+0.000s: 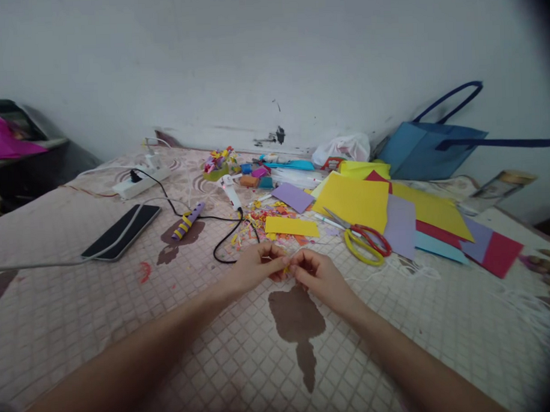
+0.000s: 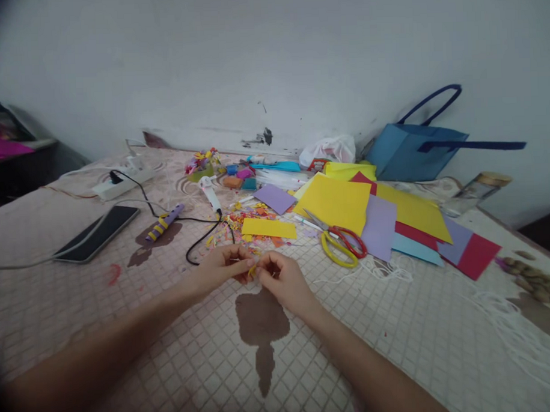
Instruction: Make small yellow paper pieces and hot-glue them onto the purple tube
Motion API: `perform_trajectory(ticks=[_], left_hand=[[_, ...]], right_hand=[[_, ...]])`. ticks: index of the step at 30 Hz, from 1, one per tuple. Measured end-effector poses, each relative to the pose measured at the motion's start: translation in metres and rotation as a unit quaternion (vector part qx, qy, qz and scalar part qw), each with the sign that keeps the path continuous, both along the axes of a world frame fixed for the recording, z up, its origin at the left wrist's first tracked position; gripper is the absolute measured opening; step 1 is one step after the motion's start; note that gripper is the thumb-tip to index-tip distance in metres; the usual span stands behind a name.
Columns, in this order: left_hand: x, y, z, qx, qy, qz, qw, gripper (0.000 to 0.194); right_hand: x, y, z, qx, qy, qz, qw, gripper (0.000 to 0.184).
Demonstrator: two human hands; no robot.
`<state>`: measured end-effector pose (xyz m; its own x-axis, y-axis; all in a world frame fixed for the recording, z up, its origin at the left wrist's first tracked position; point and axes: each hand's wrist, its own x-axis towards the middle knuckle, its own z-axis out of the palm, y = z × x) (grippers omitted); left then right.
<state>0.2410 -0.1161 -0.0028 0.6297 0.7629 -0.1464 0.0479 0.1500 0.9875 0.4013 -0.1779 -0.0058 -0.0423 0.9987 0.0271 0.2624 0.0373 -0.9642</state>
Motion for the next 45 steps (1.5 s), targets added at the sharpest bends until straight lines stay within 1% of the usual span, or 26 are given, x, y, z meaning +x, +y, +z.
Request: perform_trajectory(ticks=[4, 9, 12, 17, 22, 26, 31, 39, 45], left_hand=[[-0.0015, 0.0010, 0.0047, -0.024, 0.002, -0.002, 1.000, 0.031], [-0.0029, 0.0035, 0.0045, -0.047, -0.013, -0.018, 0.999, 0.031], [-0.0037, 0.0048, 0.0019, -0.091, -0.029, -0.029, 0.995, 0.030], [-0.0045, 0.0059, -0.0026, -0.169, -0.082, -0.042, 0.981, 0.028], [-0.0042, 0.0046, -0.0004, -0.223, -0.101, -0.038, 0.969, 0.026], [-0.0035, 0.0033, 0.0020, -0.238, -0.107, -0.034, 0.965, 0.023], [-0.0028, 0.0037, -0.0004, -0.251, -0.118, -0.040, 0.960, 0.023], [-0.0032, 0.0044, -0.0026, -0.240, -0.125, -0.042, 0.962, 0.020], [-0.0027, 0.0031, 0.0010, -0.235, -0.133, -0.045, 0.962, 0.020]], right_hand=[[0.0015, 0.0008, 0.0002, -0.048, 0.044, 0.003, 0.998, 0.013], [0.0016, 0.0004, 0.0016, -0.092, 0.110, 0.003, 0.990, 0.018], [0.0022, -0.0003, 0.0021, -0.123, 0.155, 0.007, 0.980, 0.019], [0.0045, 0.0005, -0.0008, -0.163, 0.229, 0.025, 0.959, 0.020], [0.0043, 0.0019, -0.0021, -0.189, 0.280, 0.033, 0.940, 0.018], [0.0036, 0.0024, -0.0023, -0.209, 0.313, 0.034, 0.926, 0.018], [0.0038, 0.0030, -0.0033, -0.223, 0.348, 0.045, 0.909, 0.017], [0.0038, 0.0039, -0.0045, -0.225, 0.349, 0.049, 0.908, 0.015], [0.0040, 0.0040, -0.0046, -0.220, 0.363, 0.058, 0.903, 0.013]])
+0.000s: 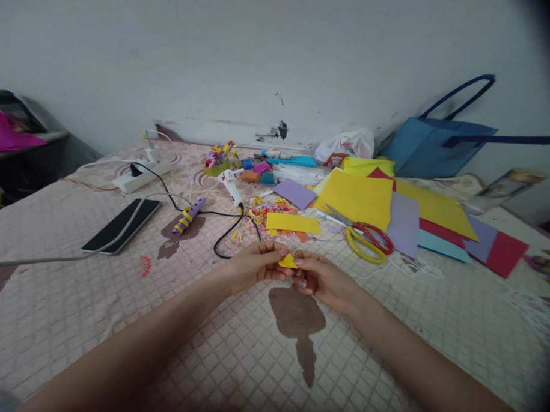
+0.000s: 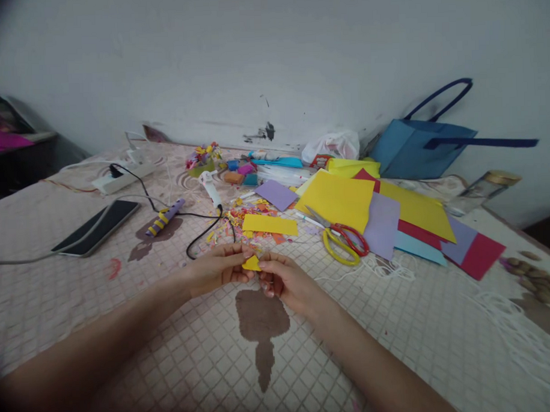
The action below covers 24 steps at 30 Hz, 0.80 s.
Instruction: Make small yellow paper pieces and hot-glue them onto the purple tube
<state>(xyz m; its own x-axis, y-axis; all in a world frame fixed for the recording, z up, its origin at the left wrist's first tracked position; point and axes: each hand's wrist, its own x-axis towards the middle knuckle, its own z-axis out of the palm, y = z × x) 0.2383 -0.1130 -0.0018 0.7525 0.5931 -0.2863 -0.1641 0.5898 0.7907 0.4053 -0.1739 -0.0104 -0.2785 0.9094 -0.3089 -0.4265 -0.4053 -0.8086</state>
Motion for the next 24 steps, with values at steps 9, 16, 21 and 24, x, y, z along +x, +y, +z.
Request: perform_trajectory(ticks=[9, 16, 21, 24], left_hand=[[-0.0007, 0.0001, 0.0001, 0.028, 0.028, -0.011, 0.999, 0.021], [-0.0007, 0.0005, -0.0012, 0.001, 0.029, -0.009, 1.000, 0.020], [-0.0010, -0.0005, 0.0026, 0.006, 0.052, -0.026, 0.998, 0.021], [-0.0010, -0.0008, 0.0037, 0.010, 0.056, -0.028, 0.998, 0.023]], right_hand=[[-0.0016, -0.0013, -0.0016, -0.008, -0.016, -0.022, 1.000, 0.016], [-0.0018, -0.0024, 0.0002, -0.014, -0.024, -0.002, 1.000, 0.016], [-0.0019, -0.0029, -0.0016, -0.012, -0.024, 0.004, 1.000, 0.014], [-0.0023, -0.0030, -0.0023, -0.011, -0.025, 0.007, 1.000, 0.013]])
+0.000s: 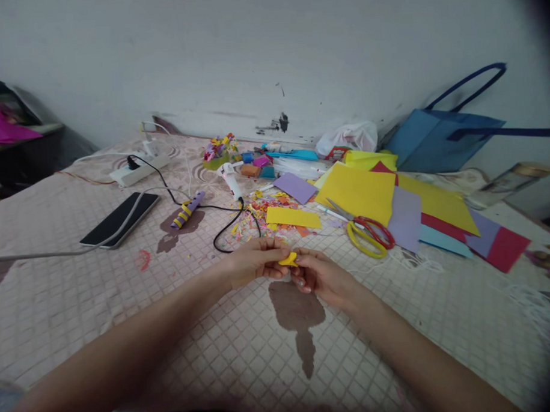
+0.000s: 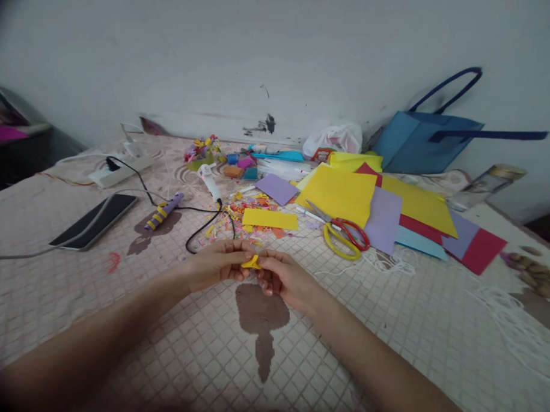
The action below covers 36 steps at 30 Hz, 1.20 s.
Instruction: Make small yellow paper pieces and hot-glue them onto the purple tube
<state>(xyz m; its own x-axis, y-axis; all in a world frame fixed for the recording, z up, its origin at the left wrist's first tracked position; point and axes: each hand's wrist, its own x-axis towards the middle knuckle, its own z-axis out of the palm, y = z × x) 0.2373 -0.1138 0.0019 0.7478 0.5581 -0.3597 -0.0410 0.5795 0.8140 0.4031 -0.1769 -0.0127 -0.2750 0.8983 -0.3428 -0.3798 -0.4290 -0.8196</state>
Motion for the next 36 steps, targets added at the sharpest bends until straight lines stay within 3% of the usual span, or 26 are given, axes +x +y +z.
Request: perform_trajectory(ticks=[8, 11, 16, 24, 30, 36], left_hand=[[0.0012, -0.0006, -0.0003, 0.009, 0.005, -0.008, 1.000, 0.030], [0.0017, -0.0028, 0.0019, 0.047, 0.021, -0.002, 0.999, 0.036], [0.0021, -0.0045, 0.0053, 0.117, 0.061, -0.005, 0.991, 0.036], [0.0031, -0.0023, -0.0004, 0.072, 0.034, 0.038, 0.996, 0.026], [0.0026, -0.0045, 0.0015, 0.111, 0.080, 0.025, 0.990, 0.026], [0.0005, -0.0006, 0.0026, 0.035, 0.047, 0.013, 0.998, 0.021]], right_hand=[[-0.0010, -0.0009, 0.0022, 0.001, -0.015, 0.002, 1.000, 0.016], [-0.0026, -0.0024, 0.0027, 0.033, -0.089, -0.014, 0.995, 0.020], [-0.0048, -0.0051, 0.0054, 0.130, -0.236, -0.056, 0.961, 0.022], [-0.0035, -0.0039, 0.0072, 0.052, -0.135, -0.043, 0.989, 0.022], [-0.0061, -0.0046, 0.0045, 0.101, -0.178, -0.084, 0.975, 0.025], [-0.0017, -0.0050, 0.0098, 0.061, -0.107, -0.069, 0.990, 0.030]])
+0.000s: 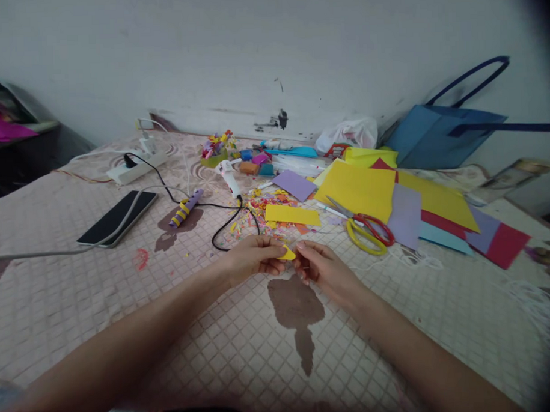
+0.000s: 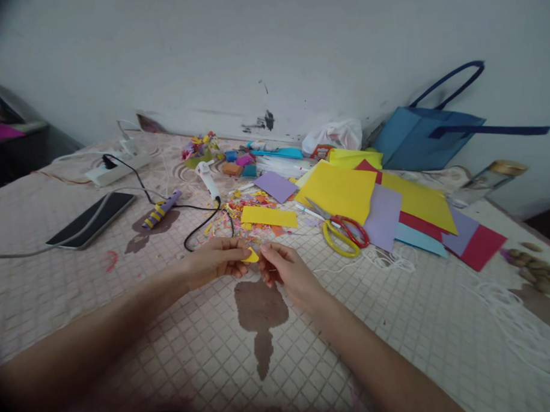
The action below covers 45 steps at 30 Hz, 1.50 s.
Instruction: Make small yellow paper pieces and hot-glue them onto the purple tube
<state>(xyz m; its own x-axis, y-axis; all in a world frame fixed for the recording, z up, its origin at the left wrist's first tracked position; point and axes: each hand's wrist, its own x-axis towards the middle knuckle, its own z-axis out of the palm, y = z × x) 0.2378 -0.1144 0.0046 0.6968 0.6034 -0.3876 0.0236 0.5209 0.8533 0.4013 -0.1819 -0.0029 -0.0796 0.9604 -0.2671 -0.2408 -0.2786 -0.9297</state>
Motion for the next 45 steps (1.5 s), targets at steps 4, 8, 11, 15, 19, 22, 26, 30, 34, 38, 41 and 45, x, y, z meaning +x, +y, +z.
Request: perform_trajectory(ticks=[4, 8, 11, 15, 19, 22, 26, 30, 34, 38, 41, 45], left_hand=[[-0.001, 0.002, -0.001, -0.036, -0.024, -0.017, 0.999, 0.020], [-0.001, 0.001, -0.001, -0.048, -0.031, -0.019, 0.998, 0.020], [-0.001, 0.001, -0.001, -0.052, -0.039, -0.013, 0.998, 0.022], [0.000, 0.001, -0.002, -0.050, -0.048, -0.010, 0.998, 0.025], [0.000, 0.001, -0.003, -0.048, -0.054, -0.016, 0.997, 0.024], [0.000, 0.001, -0.003, -0.053, -0.056, -0.009, 0.997, 0.025], [0.000, 0.001, -0.003, -0.055, -0.065, -0.017, 0.996, 0.022], [0.000, 0.001, -0.005, -0.055, -0.066, -0.009, 0.996, 0.023], [0.000, 0.001, -0.006, -0.043, -0.064, 0.000, 0.997, 0.023], [0.000, 0.000, -0.005, -0.021, -0.063, 0.012, 0.998, 0.024], [0.001, -0.001, -0.004, 0.019, -0.037, 0.045, 0.998, 0.026], [0.001, -0.002, -0.003, 0.087, 0.001, 0.046, 0.995, 0.026]], right_hand=[[0.003, 0.001, 0.000, -0.014, 0.046, 0.031, 0.998, 0.028], [0.004, 0.003, -0.004, -0.014, 0.093, 0.048, 0.994, 0.027], [0.004, 0.004, -0.007, -0.011, 0.110, 0.057, 0.992, 0.025], [0.005, 0.004, -0.012, -0.009, 0.129, 0.064, 0.990, 0.025], [0.006, 0.005, -0.015, -0.012, 0.131, 0.067, 0.989, 0.027], [0.006, 0.005, -0.015, -0.012, 0.129, 0.075, 0.989, 0.029], [0.005, 0.005, -0.012, -0.008, 0.130, 0.079, 0.988, 0.029], [0.005, 0.004, -0.012, -0.002, 0.108, 0.086, 0.990, 0.029], [0.005, 0.003, -0.010, 0.013, 0.091, 0.080, 0.993, 0.026], [0.004, 0.002, -0.007, 0.024, 0.047, 0.056, 0.997, 0.023], [0.003, 0.002, -0.005, 0.079, -0.012, 0.016, 0.997, 0.019], [0.003, 0.003, -0.005, 0.138, -0.056, -0.005, 0.989, 0.015]])
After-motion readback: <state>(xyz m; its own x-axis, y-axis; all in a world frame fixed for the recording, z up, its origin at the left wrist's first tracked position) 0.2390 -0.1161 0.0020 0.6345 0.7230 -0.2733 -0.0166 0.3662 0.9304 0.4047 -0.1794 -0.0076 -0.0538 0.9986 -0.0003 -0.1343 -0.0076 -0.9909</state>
